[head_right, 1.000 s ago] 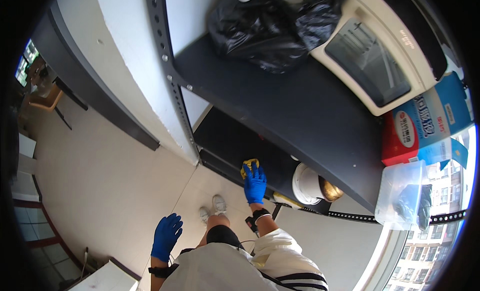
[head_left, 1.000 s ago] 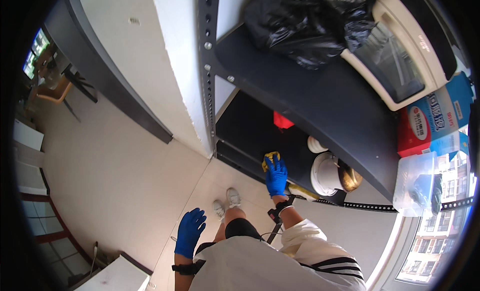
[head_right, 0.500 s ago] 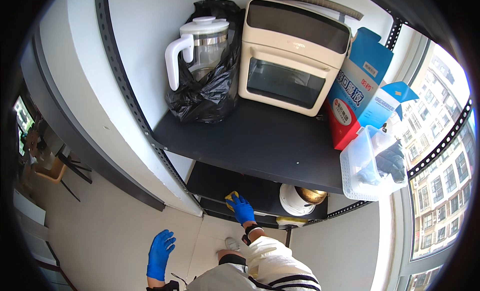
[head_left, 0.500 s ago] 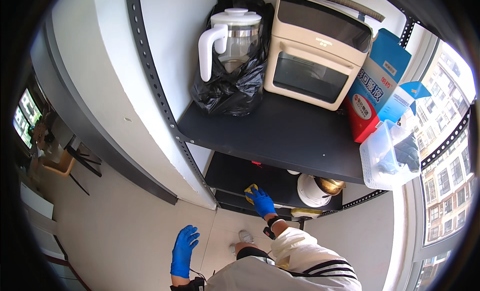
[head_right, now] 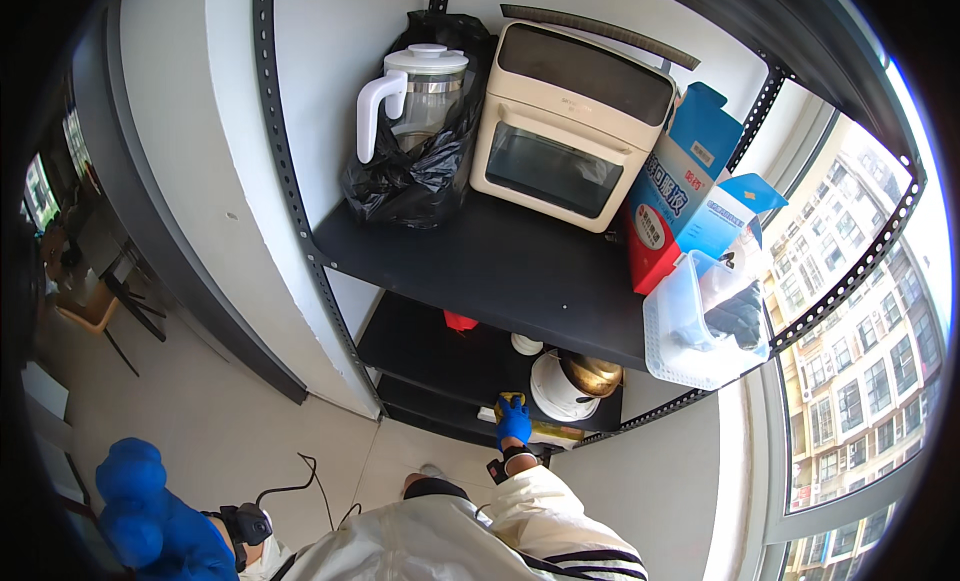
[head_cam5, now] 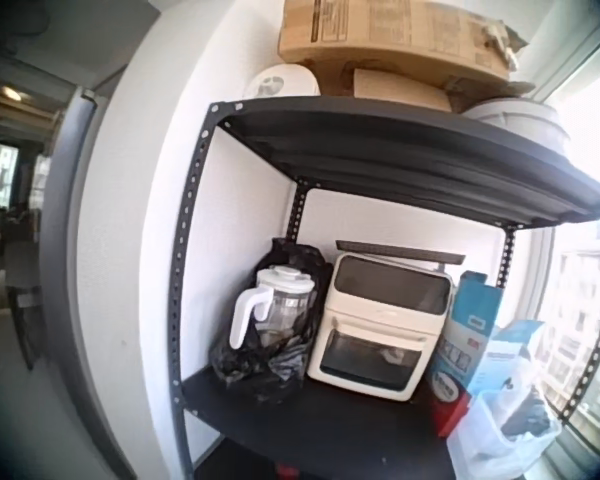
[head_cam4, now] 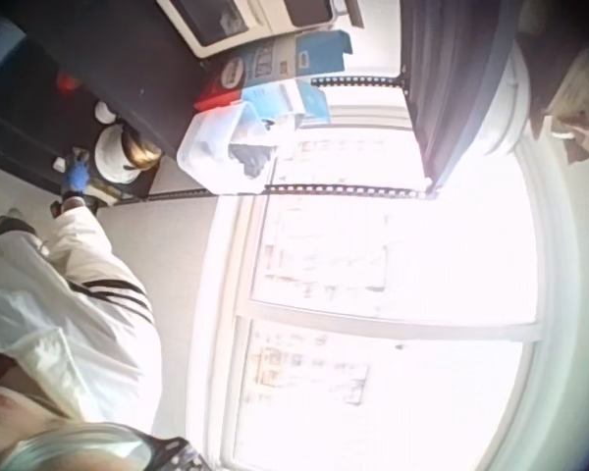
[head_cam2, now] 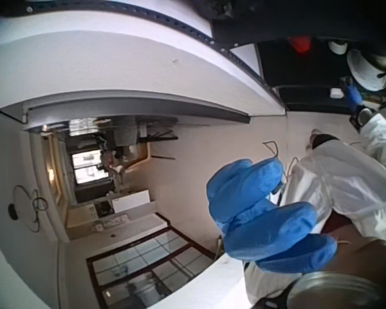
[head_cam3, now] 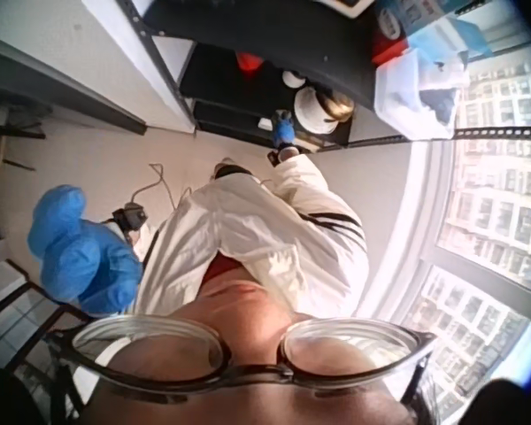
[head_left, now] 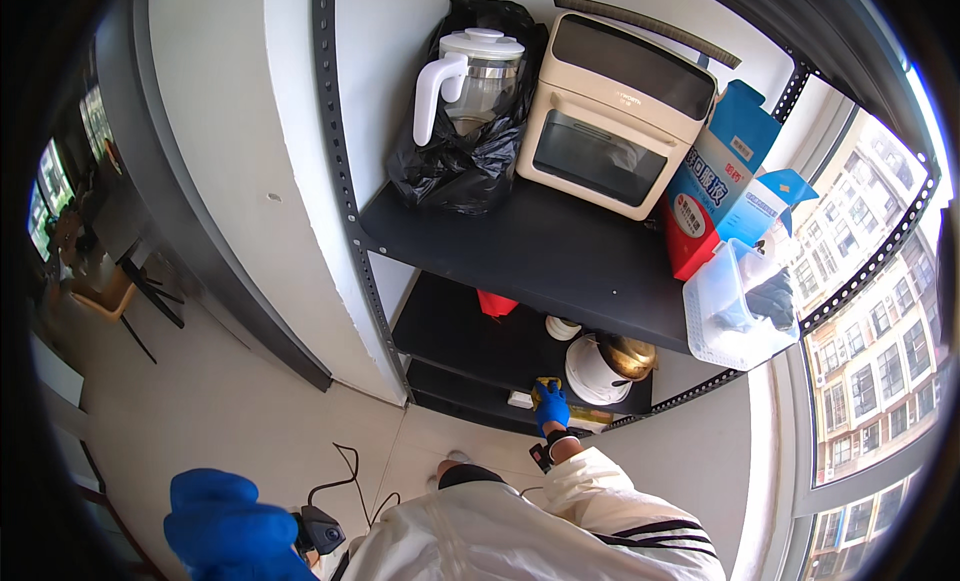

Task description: The person wipes down tiled bathroom walls and a metal pole with a cloth before moving to a kitchen area to clean black shelving units by relocating various kitchen items and wiping the shelf surfaces with a yellow cloth.

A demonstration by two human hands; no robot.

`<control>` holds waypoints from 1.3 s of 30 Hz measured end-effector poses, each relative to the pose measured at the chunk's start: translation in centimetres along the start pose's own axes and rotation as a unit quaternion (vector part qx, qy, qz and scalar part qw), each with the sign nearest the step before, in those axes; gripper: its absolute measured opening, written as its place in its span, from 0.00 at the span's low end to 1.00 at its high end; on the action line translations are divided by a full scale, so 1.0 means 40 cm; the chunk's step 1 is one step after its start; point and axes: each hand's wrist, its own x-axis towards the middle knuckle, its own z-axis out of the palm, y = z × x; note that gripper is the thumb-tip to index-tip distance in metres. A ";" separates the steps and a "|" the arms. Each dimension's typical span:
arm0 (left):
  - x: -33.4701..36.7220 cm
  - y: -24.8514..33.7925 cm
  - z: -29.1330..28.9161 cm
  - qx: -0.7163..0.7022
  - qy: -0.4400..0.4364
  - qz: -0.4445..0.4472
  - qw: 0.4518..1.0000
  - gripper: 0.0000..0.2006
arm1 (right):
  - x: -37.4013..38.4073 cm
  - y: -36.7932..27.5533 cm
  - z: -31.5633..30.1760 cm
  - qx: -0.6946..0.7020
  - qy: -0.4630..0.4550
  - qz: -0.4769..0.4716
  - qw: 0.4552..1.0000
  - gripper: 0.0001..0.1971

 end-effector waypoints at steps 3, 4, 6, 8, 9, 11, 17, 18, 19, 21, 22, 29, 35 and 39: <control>0.061 0.031 -0.042 -0.009 -0.055 0.011 0.998 0.14 | -0.005 0.005 0.001 -0.006 -0.020 0.000 1.000 0.21; 0.064 0.039 -0.044 -0.010 -0.083 -0.005 0.996 0.13 | -0.014 0.006 0.001 0.001 -0.005 -0.003 1.000 0.21; 0.044 0.046 -0.036 0.001 -0.079 -0.031 0.996 0.11 | -0.006 0.013 -0.005 0.013 -0.043 0.003 0.999 0.24; -0.019 0.050 -0.009 0.023 -0.020 -0.060 0.998 0.09 | -0.002 0.005 0.003 0.031 -0.015 0.006 0.999 0.19; -0.049 0.054 0.004 0.033 0.008 -0.075 0.997 0.08 | 0.001 -0.007 -0.003 0.006 0.000 -0.034 0.999 0.20; -0.047 0.003 0.079 0.003 0.001 -0.181 0.984 0.09 | 0.025 0.049 0.010 0.101 -0.027 0.047 0.993 0.24; -0.418 -0.157 0.375 -0.183 -0.128 -0.631 0.743 0.25 | 0.034 -0.226 -0.067 0.478 -0.201 0.033 0.855 0.22; -0.502 -0.162 0.426 -0.197 -0.143 -0.654 0.716 0.27 | -0.007 -0.315 -0.145 0.479 -0.220 -0.011 0.850 0.23; -0.519 -0.170 0.464 -0.207 -0.152 -0.654 0.711 0.27 | -0.034 -0.352 -0.175 0.503 -0.244 -0.061 0.827 0.24; -0.523 -0.199 0.520 -0.425 0.043 -0.803 0.415 0.28 | -0.086 -0.444 -0.277 0.522 -0.325 -0.139 0.776 0.27; -0.511 -0.216 0.533 -0.494 0.083 -0.788 0.358 0.26 | -0.106 -0.475 -0.322 0.538 -0.376 -0.158 0.738 0.26; -0.610 -0.209 0.529 -0.582 0.205 -0.735 0.280 0.23 | -0.110 -0.320 -0.442 0.582 -0.288 -0.047 0.759 0.19; -0.706 -0.195 0.348 -0.553 0.343 -0.689 0.318 0.21 | -0.024 0.124 -0.386 0.664 -0.020 0.356 0.657 0.18; -0.742 -0.168 0.256 -0.506 0.381 -0.688 0.355 0.20 | 0.060 0.491 -0.344 0.908 0.151 0.303 0.245 0.25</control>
